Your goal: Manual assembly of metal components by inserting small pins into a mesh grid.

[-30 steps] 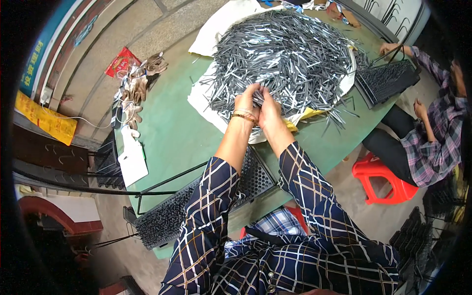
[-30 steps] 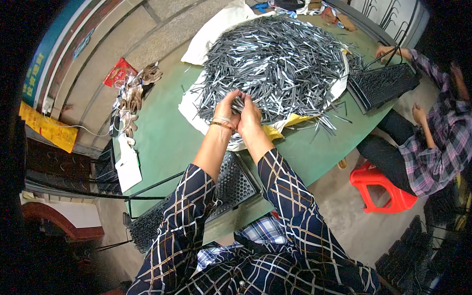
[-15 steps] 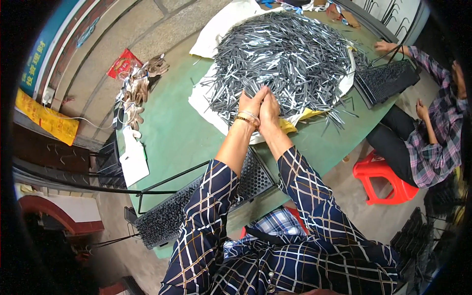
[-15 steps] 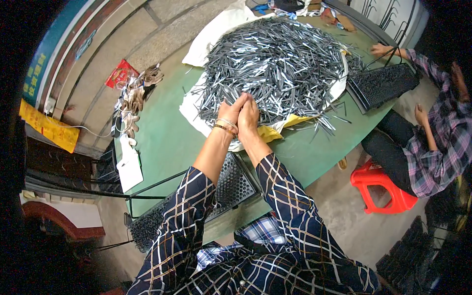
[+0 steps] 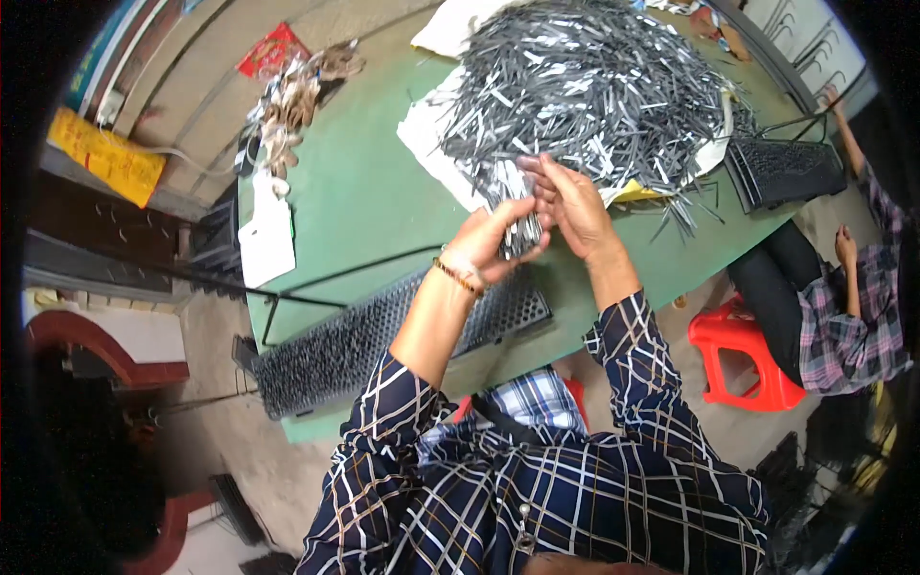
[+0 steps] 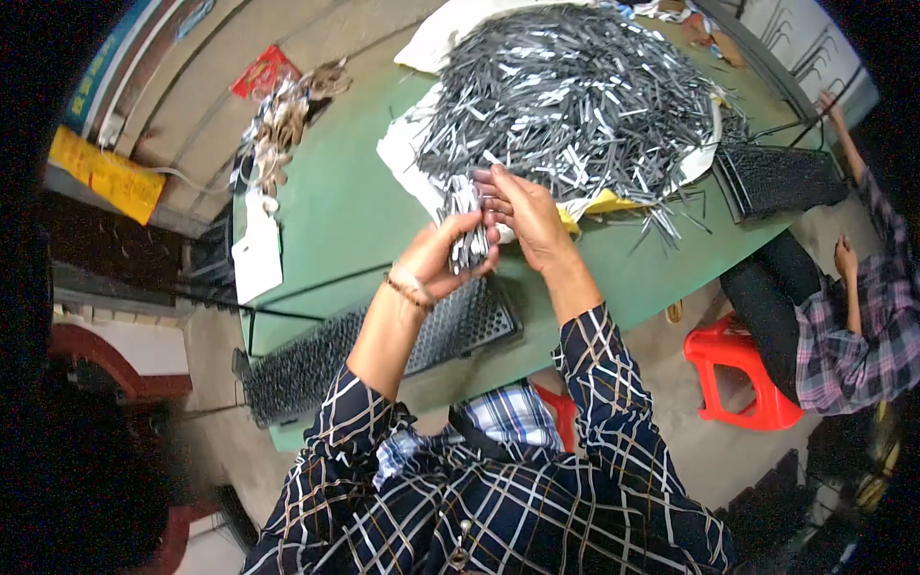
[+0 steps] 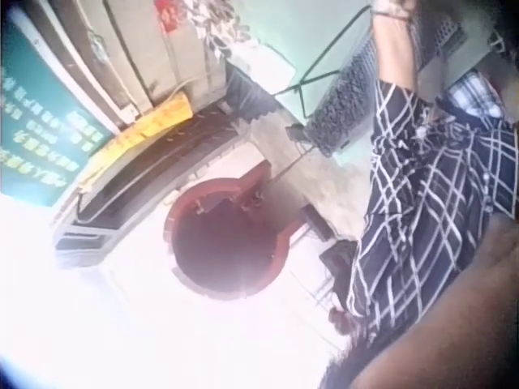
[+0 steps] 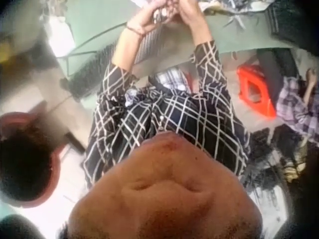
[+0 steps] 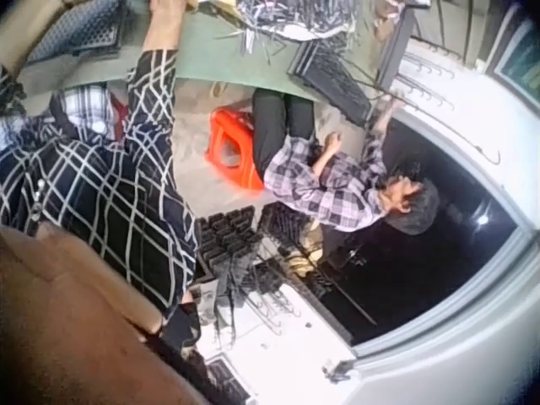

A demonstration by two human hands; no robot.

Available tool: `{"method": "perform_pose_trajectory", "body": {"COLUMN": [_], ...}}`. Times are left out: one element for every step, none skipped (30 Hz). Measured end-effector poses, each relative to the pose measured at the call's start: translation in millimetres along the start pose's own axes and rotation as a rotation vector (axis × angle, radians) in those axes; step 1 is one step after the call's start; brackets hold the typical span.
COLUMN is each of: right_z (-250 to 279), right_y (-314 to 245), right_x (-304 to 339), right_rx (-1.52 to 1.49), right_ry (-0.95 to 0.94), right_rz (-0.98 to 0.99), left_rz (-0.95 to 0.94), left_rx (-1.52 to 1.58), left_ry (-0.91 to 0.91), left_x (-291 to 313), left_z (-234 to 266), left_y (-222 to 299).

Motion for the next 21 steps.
{"method": "perform_pose_trajectory", "body": {"right_z": [-9.4, -18.6, -26.1, -36.2, -37.3, -49.1, -49.1, -49.8, -52.2, -59.7, -61.9, -60.1, -60.9, -63.3, -65.9, -68.6, -68.4, -72.3, -74.1, -77.5, -82.2], "right_y": [8.4, 8.5, 7.3, 13.8, 25.3, 32.1, 35.4, 51.5, 66.5, 76.6, 83.1, 92.4, 98.1, 105.9, 105.5, 103.8, 103.3, 103.2, 104.2, 104.5, 106.7], "right_x": [6.9, 17.0, 29.5, 39.7, 52.5, 66.5, 79.5, 91.9, 104.5, 115.4, 124.6, 133.1, 139.4, 145.9, 148.2, 148.8, 150.8, 152.9, 153.6, 153.6, 153.7], "right_rx": [0.068, 0.143, 0.231, 0.250, 0.273, 0.291, 0.298, 0.297, 0.297, 0.303, 0.330, 0.357, 0.367, 0.369, 0.437, 0.504, 0.554, 0.562, 0.551, 0.541, 0.539], "right_ry": [-0.052, -0.102, -0.134, -0.233, -0.253, -0.287, -0.306, -0.313, -0.318, -0.346, -0.358, -0.366, -0.395, -0.407, -0.419, -0.427, -0.399, -0.403, -0.380, -0.356, -0.346], "right_rz": [-0.042, -0.077, -0.101, -0.042, -0.078, -0.112, -0.134, -0.200, -0.263, -0.277, -0.276, -0.269, -0.244, -0.234, -0.144, -0.052, -0.052, -0.052, -0.071, -0.086, -0.102], "left_rz": [-0.027, -0.052, -0.002, -0.010, 0.014, 0.029, 0.048, 0.052, 0.029, 0.007, -0.015, -0.041, -0.067, -0.097, -0.113, -0.087, -0.051, -0.056, -0.076, -0.096, -0.101], "left_rx": [-0.026, -0.055, -0.002, 0.034, 0.023, 0.013, 0.056, 0.079, 0.071, 0.058, 0.063, 0.012, -0.046, -0.104, -0.110, -0.053, 0.016, 0.021, 0.015, 0.005, 0.008], "left_ry": [0.028, 0.048, 0.034, 0.053, 0.075, 0.103, 0.096, 0.111, 0.125, 0.138, 0.106, 0.141, 0.184, 0.237, 0.236, 0.268, 0.298, 0.293, 0.280, 0.266, 0.259], "left_x": [17.1, 32.7, 45.4, 56.9, 66.6, 80.0, 84.5, 93.9, 103.1, 111.1, 116.1, 119.5, 123.6, 130.5, 135.4, 139.3, 143.3, 146.8, 150.1, 153.8, 156.7], "left_z": [6.1, 6.0, 8.9, 17.2, 24.5, 32.6, 33.4, 41.7, 51.0, 61.2, 66.9, 77.0, 85.2, 94.2, 99.6, 110.3, 117.3, 119.2, 120.2, 120.8, 123.0], "left_y": [-7.9, -17.5, -34.5, -48.1, -64.5, -79.1, -95.5, -108.5, -119.2, -129.8, -139.0, -148.4, -155.4, -159.3, -163.0, -169.8, -177.4, -179.5, -179.6, -178.0, -177.3]}}
Point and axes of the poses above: each hand's wrist, its own x-axis away from the middle knuckle, its own z-axis out of the back of the hand, y = z × x, the point moved 10 cm from there along -x, towards the middle knuckle, and after that the axes turned 14 degrees about z, right-handed, at the moved point
